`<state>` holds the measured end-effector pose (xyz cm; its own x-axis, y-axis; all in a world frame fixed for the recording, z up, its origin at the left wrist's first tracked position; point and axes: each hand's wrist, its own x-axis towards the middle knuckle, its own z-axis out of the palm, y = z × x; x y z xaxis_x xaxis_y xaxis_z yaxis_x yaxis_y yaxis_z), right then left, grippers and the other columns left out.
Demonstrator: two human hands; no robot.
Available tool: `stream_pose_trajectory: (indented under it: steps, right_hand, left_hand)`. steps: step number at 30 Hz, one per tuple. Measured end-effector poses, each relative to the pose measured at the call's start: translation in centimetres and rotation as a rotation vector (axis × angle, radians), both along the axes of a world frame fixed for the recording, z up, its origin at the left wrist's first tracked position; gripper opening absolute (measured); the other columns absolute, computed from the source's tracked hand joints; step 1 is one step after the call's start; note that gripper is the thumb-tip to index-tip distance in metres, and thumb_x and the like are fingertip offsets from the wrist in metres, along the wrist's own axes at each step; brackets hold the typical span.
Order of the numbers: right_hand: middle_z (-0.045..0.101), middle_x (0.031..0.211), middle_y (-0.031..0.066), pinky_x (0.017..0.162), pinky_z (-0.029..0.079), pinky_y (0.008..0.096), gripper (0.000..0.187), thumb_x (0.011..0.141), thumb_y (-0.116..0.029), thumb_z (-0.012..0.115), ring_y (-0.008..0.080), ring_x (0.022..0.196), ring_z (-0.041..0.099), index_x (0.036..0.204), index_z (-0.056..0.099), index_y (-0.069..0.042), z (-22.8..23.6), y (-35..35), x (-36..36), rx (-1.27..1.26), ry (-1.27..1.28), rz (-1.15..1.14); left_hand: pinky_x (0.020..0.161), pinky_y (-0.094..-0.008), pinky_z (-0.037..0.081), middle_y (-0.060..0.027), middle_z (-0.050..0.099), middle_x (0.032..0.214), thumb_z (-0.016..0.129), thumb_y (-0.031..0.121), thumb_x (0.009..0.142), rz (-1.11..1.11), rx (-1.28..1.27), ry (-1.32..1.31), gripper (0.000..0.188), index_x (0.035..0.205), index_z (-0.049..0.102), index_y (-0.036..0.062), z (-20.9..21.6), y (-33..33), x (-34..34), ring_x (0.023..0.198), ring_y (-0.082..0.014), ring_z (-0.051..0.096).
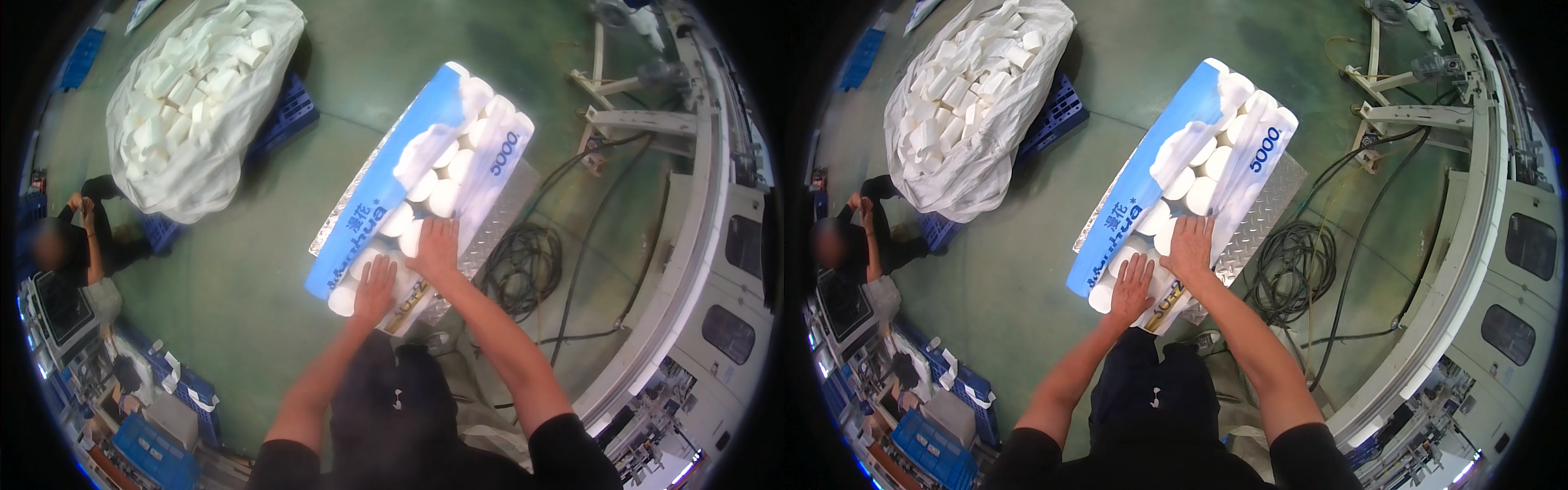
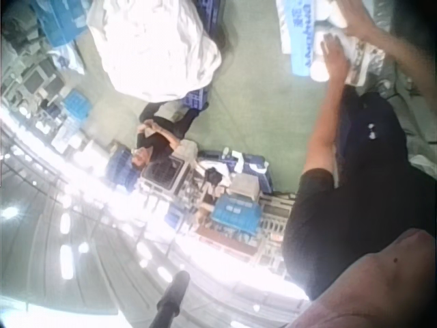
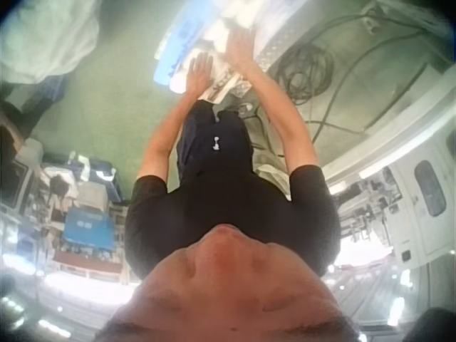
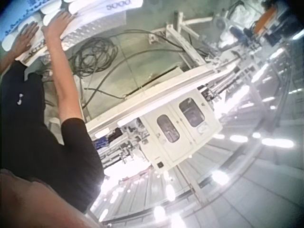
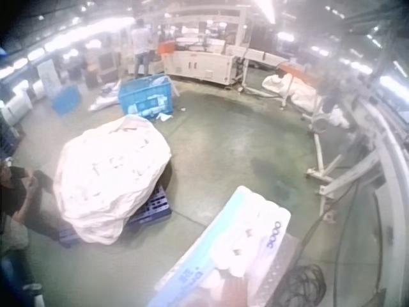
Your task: The person takes paper rolls from a large bag and places them onto a curved conveyor belt system.
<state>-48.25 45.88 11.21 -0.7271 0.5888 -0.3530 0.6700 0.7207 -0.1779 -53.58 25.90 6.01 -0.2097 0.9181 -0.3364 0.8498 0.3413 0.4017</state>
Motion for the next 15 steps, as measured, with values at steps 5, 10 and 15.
stream_pose_trajectory:
  steps: [5, 10, 15]
  right_hand:
    - [0.054, 0.116, 0.0217, 0.109, 0.039, 0.0495, 0.085, 0.063, -0.039, 0.085, 0.0382, 0.114, 0.054, 0.125, 0.048, 0.005, 8.5, 2.4, 2.7, -0.257, 0.069, -0.372]
    - [0.043, 0.140, 0.0246, 0.108, 0.041, 0.0427, 0.105, 0.066, -0.025, 0.087, 0.0353, 0.129, 0.050, 0.148, 0.027, 0.005, 13.6, 2.4, 12.1, -0.484, 0.561, -0.652]
    - [0.042, 0.143, 0.0189, 0.112, 0.038, 0.0459, 0.110, 0.064, -0.015, 0.088, 0.0308, 0.136, 0.044, 0.151, 0.021, -0.004, 16.3, -1.0, 21.4, -0.389, 0.741, -0.669]
  left_hand:
    - [0.124, -0.0474, 0.020, -0.0191, 0.041, 0.153, 0.059, 0.017, 0.088, -0.271, 0.048, 0.166, 0.069, 0.151, 0.036, 0.0033, -1.8, 0.5, 0.5, 0.148, -0.0344, 0.030]
    - [0.122, -0.0501, 0.023, -0.0239, 0.046, 0.143, 0.060, 0.012, 0.082, -0.353, 0.124, 0.180, 0.065, 0.144, 0.043, -0.0006, -4.7, 1.7, 1.7, 0.142, -0.0420, 0.036]
    - [0.113, -0.0516, 0.034, -0.0282, 0.049, 0.130, 0.079, 0.014, 0.058, -0.301, 0.051, -0.018, 0.086, 0.135, 0.046, -0.0039, 1.0, 5.3, 0.5, 0.124, -0.0444, 0.047]
